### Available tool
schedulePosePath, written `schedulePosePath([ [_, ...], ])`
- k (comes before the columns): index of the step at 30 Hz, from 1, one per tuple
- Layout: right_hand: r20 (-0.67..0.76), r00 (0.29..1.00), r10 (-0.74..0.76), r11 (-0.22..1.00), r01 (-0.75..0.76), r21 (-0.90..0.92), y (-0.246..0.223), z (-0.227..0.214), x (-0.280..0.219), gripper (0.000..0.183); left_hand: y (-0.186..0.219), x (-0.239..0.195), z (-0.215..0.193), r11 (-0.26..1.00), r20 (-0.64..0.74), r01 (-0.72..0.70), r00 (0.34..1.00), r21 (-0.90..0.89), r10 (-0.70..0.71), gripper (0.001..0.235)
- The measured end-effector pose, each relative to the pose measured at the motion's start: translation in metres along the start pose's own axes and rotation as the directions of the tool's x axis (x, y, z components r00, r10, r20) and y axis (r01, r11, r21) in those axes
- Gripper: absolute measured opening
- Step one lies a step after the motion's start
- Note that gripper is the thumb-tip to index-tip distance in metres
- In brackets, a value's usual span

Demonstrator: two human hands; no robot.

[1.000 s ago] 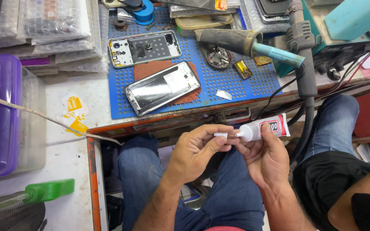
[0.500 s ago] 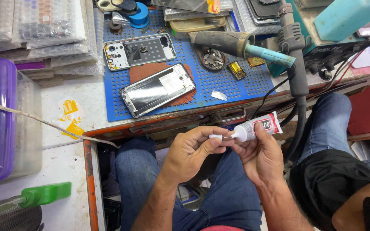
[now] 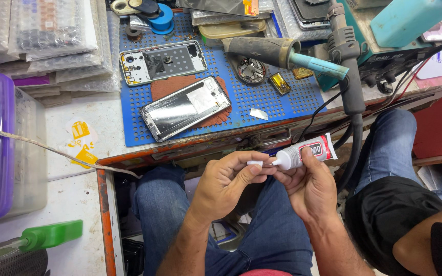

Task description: The person applies adhesive to the edges of a smartphone frame, then aligns and presses the display assembly into place. They inspect the fit, remove the display, and use a screwdriver to adjust internal components before repositioning the display again.

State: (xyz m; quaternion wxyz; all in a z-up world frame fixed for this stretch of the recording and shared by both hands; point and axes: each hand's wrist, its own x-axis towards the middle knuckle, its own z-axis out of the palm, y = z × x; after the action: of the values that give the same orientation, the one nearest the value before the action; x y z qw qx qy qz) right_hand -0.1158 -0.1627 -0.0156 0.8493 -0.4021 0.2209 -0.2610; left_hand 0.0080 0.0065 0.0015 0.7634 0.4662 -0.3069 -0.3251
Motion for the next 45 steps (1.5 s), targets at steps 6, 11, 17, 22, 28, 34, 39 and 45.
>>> schedulePosePath([
  [6, 0.002, 1.000, 0.013, 1.000, -0.013, 0.021, 0.001, -0.001, 0.002, 0.033, 0.001, 0.000, -0.001, 1.000, 0.013, -0.007, 1.000, -0.018, 0.007, 0.026],
  [11, -0.004, 1.000, 0.015, 1.000, -0.014, 0.013, 0.002, -0.001, 0.003, 0.032, 0.000, 0.000, -0.002, 1.000, 0.006, -0.006, 1.000, -0.015, 0.006, 0.026],
  [17, 0.001, 1.000, 0.008, 1.000, -0.008, 0.003, 0.003, -0.002, 0.003, 0.034, -0.001, 0.000, -0.003, 0.999, 0.016, 0.011, 1.000, -0.032, -0.010, 0.027],
  [22, 0.006, 1.000, 0.008, 1.000, -0.008, 0.006, 0.003, 0.001, 0.004, 0.034, 0.001, 0.000, -0.004, 0.999, 0.021, 0.015, 1.000, -0.029, -0.014, 0.026],
  [28, 0.003, 1.000, 0.003, 1.000, -0.003, -0.010, 0.003, 0.000, 0.003, 0.034, 0.001, 0.000, -0.003, 1.000, 0.017, 0.000, 1.000, -0.007, 0.000, 0.026],
  [34, -0.027, 1.000, -0.008, 1.000, 0.008, -0.025, 0.003, 0.000, 0.004, 0.033, 0.005, 0.002, -0.001, 0.999, -0.015, -0.027, 1.000, 0.038, 0.027, 0.024],
  [39, -0.005, 0.977, -0.212, 0.971, 0.210, -0.112, 0.007, -0.003, 0.002, 0.023, 0.013, 0.000, 0.001, 0.930, -0.047, -0.143, 0.985, 0.339, 0.169, 0.021],
  [45, 0.011, 0.963, -0.270, 0.953, 0.269, -0.140, 0.028, -0.007, -0.004, 0.020, 0.012, 0.001, 0.003, 0.666, -0.070, -0.110, 0.969, 0.738, 0.238, 0.023],
])
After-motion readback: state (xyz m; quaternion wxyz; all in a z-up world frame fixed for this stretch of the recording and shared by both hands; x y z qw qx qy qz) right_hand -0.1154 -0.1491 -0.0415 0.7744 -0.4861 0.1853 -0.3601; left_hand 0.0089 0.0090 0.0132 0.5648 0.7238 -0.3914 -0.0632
